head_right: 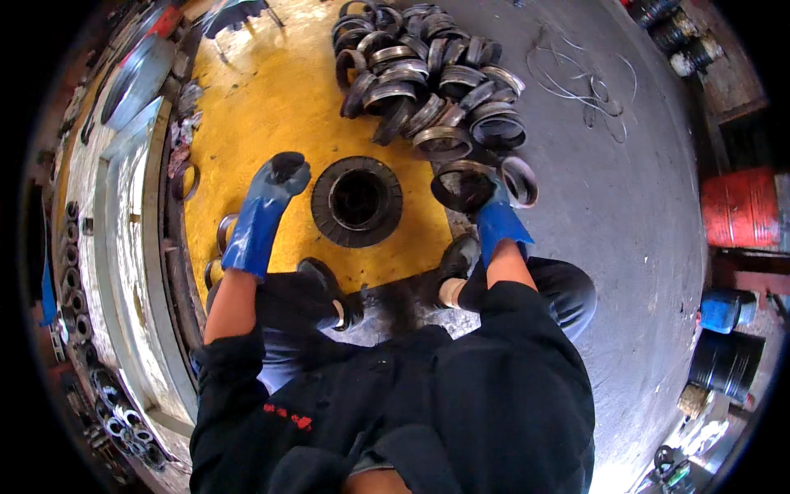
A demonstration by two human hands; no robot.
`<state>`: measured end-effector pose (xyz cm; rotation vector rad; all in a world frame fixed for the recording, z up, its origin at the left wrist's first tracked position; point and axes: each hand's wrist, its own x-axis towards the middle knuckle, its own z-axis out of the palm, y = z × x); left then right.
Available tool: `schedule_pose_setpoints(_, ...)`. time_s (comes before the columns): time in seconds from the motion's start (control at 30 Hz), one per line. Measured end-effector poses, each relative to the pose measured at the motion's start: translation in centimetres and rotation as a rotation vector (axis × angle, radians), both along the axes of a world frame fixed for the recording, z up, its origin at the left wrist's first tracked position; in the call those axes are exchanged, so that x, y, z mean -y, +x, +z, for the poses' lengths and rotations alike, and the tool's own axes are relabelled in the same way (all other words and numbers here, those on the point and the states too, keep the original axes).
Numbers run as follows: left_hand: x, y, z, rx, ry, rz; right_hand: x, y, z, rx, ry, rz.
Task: The person sits on the floor and repeatedly scrubs the inside of metal rings using a dark abrasive pad. They pick up rings from a pile, scrub them, and place them aside. The person handles multiple metal rings one at a time throughout the video.
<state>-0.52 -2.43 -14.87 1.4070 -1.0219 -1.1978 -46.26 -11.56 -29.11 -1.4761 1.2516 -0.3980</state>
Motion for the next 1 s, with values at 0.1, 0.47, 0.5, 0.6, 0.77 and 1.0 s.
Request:
schedule_pose_setpoints(0.1,0.4,-1.6,0.0,0.181,-0.018,-0.065,0.1,3.3,0.3,0.054,-0.044,0.186)
schedule_pose_setpoints(0.47,-0.5,-2.9,-6.8,-0.15,0.296,-0.169,-5.4,19.8,9.0,0.304,0.21,0.032)
schedule_pose_setpoints(0.5,-0.2,-5.8,-5.3,-0.375,0.351,-0.121,-5.2,19.3,6.5,0.239,0.043,0.063)
schedule_pose_setpoints(0.6,-0.7,-3.9,-10.7,-0.057,0.306,0.042,-5.1,25.1,6.1,-0.149,-0.168,0.11)
schedule_pose_setpoints(0.77,0.2,-1.8,-14.1,-0.05,0.227,0.15,-3.0,22.6,2.5,0.782,0.345,-0.077)
schedule_pose_setpoints(1.0,3.4,-7.3,-13.0,-0.179,0.042,0.159,-1.6,12.1,-8.0,0.821,0.647,-0.401)
